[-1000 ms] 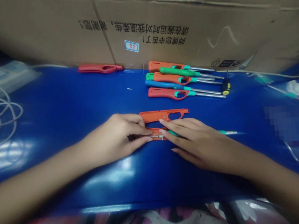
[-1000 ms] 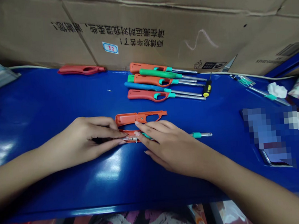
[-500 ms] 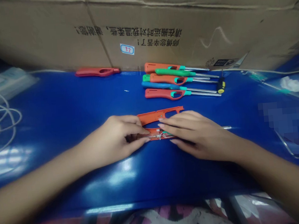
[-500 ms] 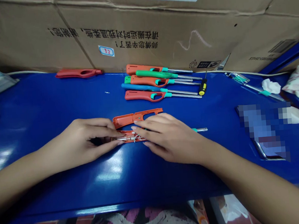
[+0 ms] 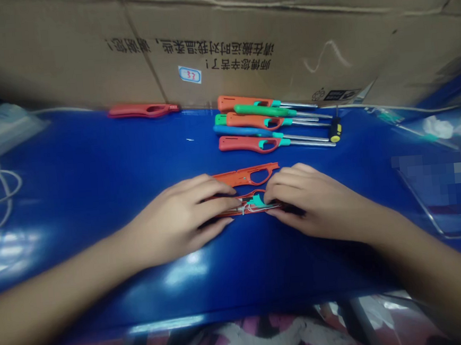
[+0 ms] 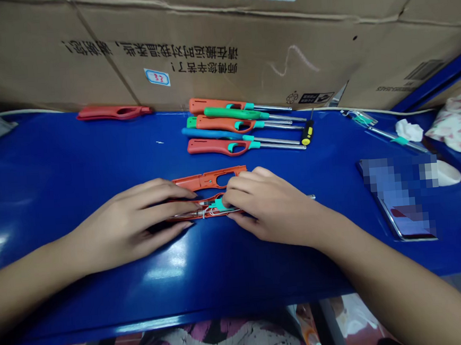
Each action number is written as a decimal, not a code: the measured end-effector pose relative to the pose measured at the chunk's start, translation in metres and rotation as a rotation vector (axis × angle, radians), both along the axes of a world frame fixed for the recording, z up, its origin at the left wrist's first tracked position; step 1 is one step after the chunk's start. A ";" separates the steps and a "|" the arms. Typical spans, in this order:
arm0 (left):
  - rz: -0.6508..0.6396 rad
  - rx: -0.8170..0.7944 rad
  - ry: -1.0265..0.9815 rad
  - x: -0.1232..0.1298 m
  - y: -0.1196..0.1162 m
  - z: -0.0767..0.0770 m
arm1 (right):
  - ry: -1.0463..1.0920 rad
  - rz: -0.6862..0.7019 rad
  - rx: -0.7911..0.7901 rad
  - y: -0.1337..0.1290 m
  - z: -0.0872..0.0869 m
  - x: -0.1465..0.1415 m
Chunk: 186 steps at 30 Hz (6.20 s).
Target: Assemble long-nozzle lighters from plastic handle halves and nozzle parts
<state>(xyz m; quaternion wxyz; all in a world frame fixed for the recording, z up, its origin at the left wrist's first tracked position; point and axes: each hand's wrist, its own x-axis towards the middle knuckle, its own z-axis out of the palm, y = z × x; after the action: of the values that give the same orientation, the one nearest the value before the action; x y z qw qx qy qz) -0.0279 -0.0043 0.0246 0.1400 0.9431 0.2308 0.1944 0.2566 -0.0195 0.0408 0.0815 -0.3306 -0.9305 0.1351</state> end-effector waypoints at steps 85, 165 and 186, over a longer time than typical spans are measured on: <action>0.141 0.290 0.008 -0.001 0.002 0.003 | 0.395 -0.416 -0.031 0.010 -0.006 0.002; 0.139 0.093 -0.002 0.000 -0.001 0.004 | 0.285 -0.173 0.179 -0.001 -0.008 -0.002; 0.165 -0.504 -0.096 0.011 -0.011 0.006 | 0.177 -0.050 0.186 -0.006 -0.016 -0.012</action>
<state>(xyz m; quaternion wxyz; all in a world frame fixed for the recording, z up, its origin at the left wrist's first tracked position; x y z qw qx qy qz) -0.0172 -0.0153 0.0305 0.3650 0.8461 0.3409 0.1861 0.2443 -0.0252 0.0244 0.1968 -0.3313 -0.9198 0.0746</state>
